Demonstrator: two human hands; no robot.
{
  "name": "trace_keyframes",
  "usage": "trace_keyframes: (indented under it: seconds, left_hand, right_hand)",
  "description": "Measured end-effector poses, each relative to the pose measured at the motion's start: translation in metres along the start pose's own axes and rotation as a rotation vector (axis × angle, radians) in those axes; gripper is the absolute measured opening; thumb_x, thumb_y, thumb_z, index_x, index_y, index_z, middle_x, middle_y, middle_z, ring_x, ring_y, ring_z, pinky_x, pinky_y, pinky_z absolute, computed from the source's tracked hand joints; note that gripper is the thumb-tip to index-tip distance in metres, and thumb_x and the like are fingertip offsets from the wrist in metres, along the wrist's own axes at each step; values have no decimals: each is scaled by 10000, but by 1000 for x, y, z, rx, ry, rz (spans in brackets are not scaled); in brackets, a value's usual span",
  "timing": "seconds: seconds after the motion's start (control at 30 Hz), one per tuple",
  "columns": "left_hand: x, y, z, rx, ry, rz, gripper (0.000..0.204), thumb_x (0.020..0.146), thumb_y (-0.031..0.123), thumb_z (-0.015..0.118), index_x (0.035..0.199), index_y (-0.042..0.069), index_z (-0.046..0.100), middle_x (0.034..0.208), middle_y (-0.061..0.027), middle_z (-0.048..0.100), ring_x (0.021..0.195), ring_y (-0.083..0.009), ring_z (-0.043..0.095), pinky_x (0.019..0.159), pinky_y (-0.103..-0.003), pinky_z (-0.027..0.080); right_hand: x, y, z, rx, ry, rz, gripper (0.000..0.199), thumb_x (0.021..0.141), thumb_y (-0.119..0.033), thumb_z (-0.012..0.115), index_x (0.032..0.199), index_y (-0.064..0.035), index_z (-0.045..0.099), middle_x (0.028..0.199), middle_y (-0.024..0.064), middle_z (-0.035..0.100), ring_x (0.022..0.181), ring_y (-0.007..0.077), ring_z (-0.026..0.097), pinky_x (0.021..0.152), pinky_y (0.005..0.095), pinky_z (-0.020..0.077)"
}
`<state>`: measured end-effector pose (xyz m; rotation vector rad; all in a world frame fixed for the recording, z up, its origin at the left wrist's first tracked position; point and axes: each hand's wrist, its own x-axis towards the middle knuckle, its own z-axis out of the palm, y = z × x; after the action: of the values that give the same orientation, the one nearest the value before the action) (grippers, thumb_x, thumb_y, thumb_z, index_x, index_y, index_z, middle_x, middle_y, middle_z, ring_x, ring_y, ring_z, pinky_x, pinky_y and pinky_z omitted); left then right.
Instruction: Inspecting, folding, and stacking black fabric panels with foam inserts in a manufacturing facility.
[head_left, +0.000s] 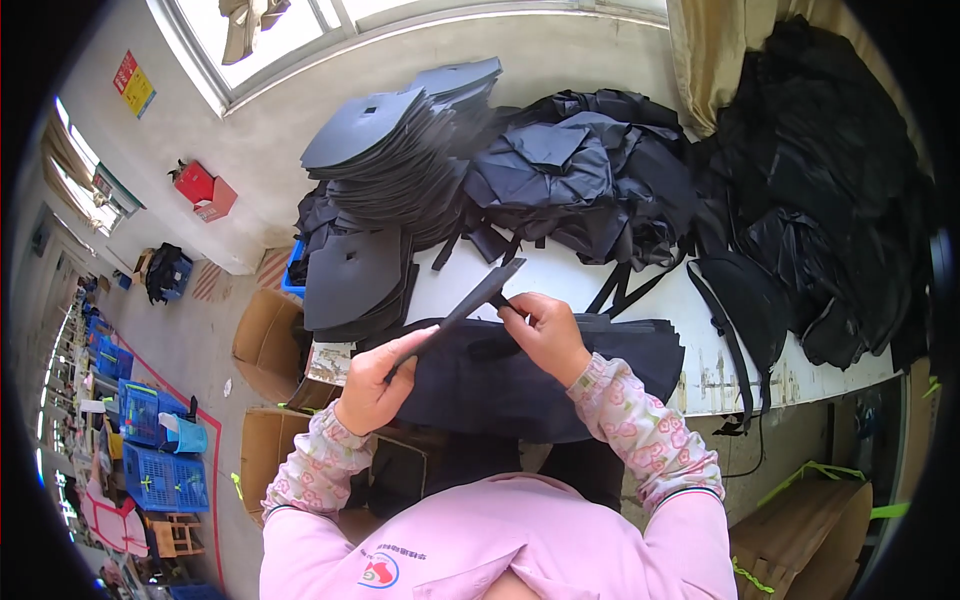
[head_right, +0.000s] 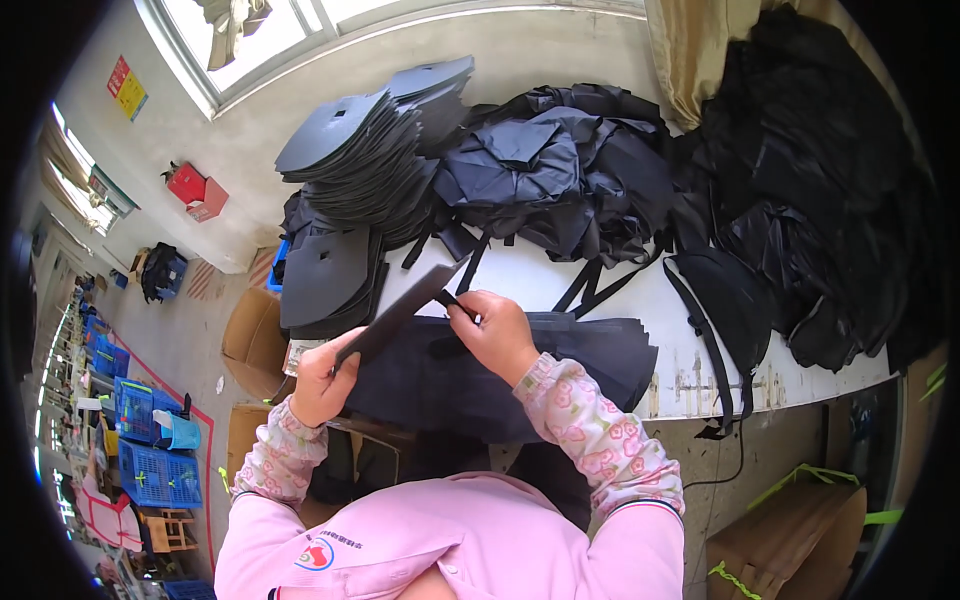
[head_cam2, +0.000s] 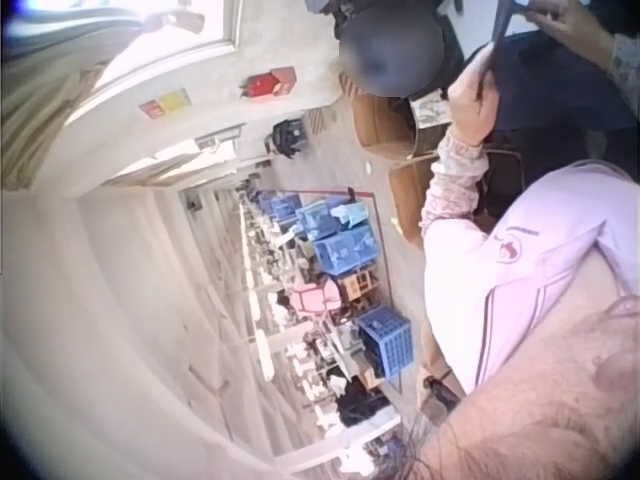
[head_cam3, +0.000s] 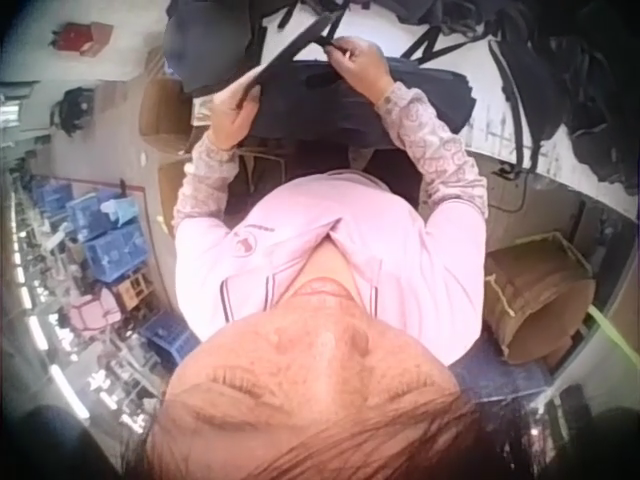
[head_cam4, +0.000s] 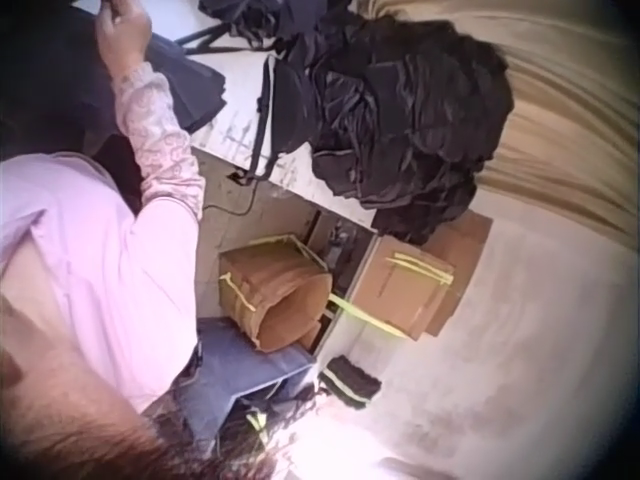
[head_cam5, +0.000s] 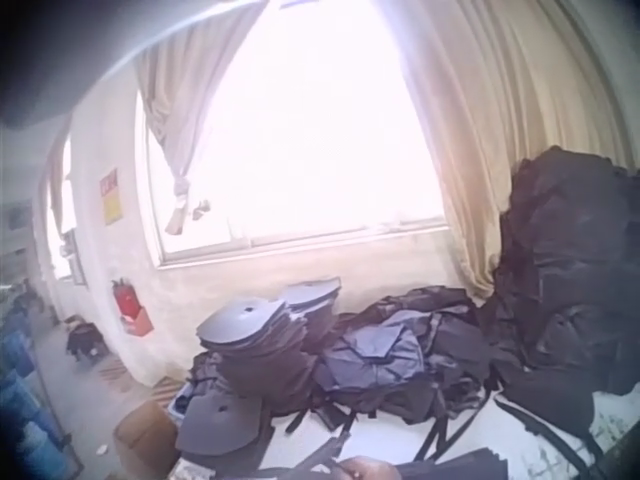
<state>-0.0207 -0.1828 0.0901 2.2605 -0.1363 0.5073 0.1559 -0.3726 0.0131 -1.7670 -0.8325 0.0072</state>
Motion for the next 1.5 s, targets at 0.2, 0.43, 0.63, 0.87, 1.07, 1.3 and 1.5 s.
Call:
trace_keyframes:
  seconds: [0.2,0.43,0.63,0.87,1.07,1.3,1.5]
  left_hand:
    - [2,-1,3,-100,-157,2,450,852,-92,481,1281,-28,601,1206,-193,671,1095,-297,676,960,-328,503]
    - [18,-6,-3,-213,-644,162,698,791,228,822,1393,31,529,1478,-186,456,1320,-323,498,1080,-380,403]
    - [30,-26,51,-94,-46,60,396,807,95,777,1166,24,624,1103,-99,597,914,-194,624,814,-316,516]
    - [52,-9,65,232,74,382,243,739,-34,715,947,37,611,957,-110,632,834,-296,631,725,-374,519]
    - [62,-10,61,333,10,531,224,732,-51,693,902,37,576,912,-105,639,785,-281,620,690,-364,499]
    - [35,-34,-1,-718,309,-177,41,930,13,515,942,51,506,920,-81,631,731,-149,650,678,-276,540]
    - [-16,-86,-53,-801,637,-454,72,907,69,568,901,114,512,784,-33,630,637,-150,644,610,-274,528]
  right_hand:
    - [-6,0,-7,-37,22,47,164,830,-177,678,860,-22,722,774,144,673,712,320,654,630,378,504]
    - [-9,19,-8,206,-52,-105,147,825,-59,656,957,-26,711,852,137,646,711,302,641,644,361,514]
    - [-11,3,-5,261,-365,-305,220,920,-59,597,1129,-31,657,1060,99,609,984,207,610,832,309,503]
    - [-9,-11,-61,1085,-915,507,554,1037,-475,450,1367,-33,483,1258,83,565,1183,185,565,990,334,487]
    - [4,-29,-78,699,-880,554,335,965,-186,612,1257,-24,576,1121,63,634,1032,129,607,872,291,530]
    - [3,46,-80,126,-529,133,377,919,-10,594,1295,-21,568,983,48,669,903,124,609,837,278,503]
    - [-18,89,-99,-120,-546,215,484,882,7,567,1343,-140,576,1021,118,708,937,257,686,854,360,515]
